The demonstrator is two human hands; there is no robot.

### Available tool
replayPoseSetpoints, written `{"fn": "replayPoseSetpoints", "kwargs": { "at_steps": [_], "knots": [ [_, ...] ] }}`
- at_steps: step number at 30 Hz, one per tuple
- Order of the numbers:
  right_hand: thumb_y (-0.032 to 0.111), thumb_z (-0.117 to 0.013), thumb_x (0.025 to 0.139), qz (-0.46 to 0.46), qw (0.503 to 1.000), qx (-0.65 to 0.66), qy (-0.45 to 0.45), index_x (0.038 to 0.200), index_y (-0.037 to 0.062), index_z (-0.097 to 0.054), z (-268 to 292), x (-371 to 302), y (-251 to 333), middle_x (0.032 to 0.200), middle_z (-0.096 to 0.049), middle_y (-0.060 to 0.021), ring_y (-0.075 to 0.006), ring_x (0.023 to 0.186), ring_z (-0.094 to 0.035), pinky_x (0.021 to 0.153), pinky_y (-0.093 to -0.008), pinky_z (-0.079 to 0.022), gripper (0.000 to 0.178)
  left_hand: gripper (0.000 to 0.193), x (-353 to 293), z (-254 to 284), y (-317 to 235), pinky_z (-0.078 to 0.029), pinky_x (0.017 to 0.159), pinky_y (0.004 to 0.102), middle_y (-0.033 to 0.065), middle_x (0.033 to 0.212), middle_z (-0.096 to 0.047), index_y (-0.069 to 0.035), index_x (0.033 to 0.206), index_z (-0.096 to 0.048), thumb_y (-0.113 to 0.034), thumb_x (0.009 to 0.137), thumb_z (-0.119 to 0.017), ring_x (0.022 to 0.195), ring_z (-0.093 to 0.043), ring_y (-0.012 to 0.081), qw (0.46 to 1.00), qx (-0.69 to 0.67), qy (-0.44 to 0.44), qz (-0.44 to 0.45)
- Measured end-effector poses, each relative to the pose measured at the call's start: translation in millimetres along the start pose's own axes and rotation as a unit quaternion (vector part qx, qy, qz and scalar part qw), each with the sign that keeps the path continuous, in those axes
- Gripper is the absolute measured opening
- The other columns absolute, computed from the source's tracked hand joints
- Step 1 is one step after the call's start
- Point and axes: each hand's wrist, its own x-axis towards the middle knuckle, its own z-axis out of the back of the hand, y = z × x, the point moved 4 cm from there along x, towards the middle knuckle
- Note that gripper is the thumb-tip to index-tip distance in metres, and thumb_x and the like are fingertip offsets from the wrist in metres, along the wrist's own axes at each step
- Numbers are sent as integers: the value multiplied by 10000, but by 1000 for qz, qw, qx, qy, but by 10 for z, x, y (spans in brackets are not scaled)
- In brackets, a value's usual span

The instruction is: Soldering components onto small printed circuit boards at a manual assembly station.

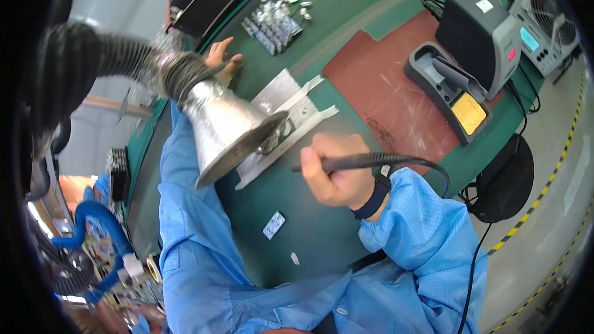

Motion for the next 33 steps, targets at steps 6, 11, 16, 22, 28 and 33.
{"fn": "replayPoseSetpoints", "kwargs": {
  "at_steps": [6,11,16,22,28,33],
  "knots": [
    [32,-585,807,-62,996,65,-27,577,44,-427,24,33,26,491,-378,-57,-197,376,-371,387,-328,-276,280,474,436,-79,-510,-453,909,365,186,1237,-523,-28,1204,-542,-280,830,-691,1098,-548,325,981,73,-80,-158],
    [2,-535,810,-14,999,51,-13,677,25,-469,69,12,-66,486,-408,-43,-149,376,-345,385,-302,-270,151,304,361,-11,-457,-481,808,374,146,1105,-576,-39,981,-611,-249,794,-728,979,-585,343,969,84,-114,-202],
    [30,-521,848,-38,999,12,-16,683,19,-458,55,-50,-81,573,-471,-59,-121,501,-408,454,-283,-318,177,305,-195,309,-135,-482,743,303,95,1050,-596,-48,999,-603,-285,831,-695,859,-595,242,969,156,-114,-154],
    [106,-534,896,-50,991,77,-94,719,20,-522,14,-76,-86,649,-506,-43,-80,557,-396,493,-233,-301,197,440,-1582,1184,-121,-477,857,382,125,1071,-606,-43,1076,-612,-404,831,-672,983,-598,310,957,276,48,80],
    [82,-531,885,-67,989,76,-109,726,-12,-541,-111,-119,21,674,-519,-47,-118,618,-444,568,-251,-357,185,576,-3208,1840,-774,-473,875,363,166,1073,-625,-8,1102,-609,-482,787,-695,1044,-593,285,945,148,110,271],
    [78,-535,877,-75,989,91,-91,718,-16,-543,-69,-146,5,698,-541,-67,-142,664,-477,621,-268,-389,185,421,-3671,1901,-1537,-468,869,347,153,1039,-641,8,1074,-616,-318,817,-691,1009,-607,279,947,184,-20,264]
  ]
}}
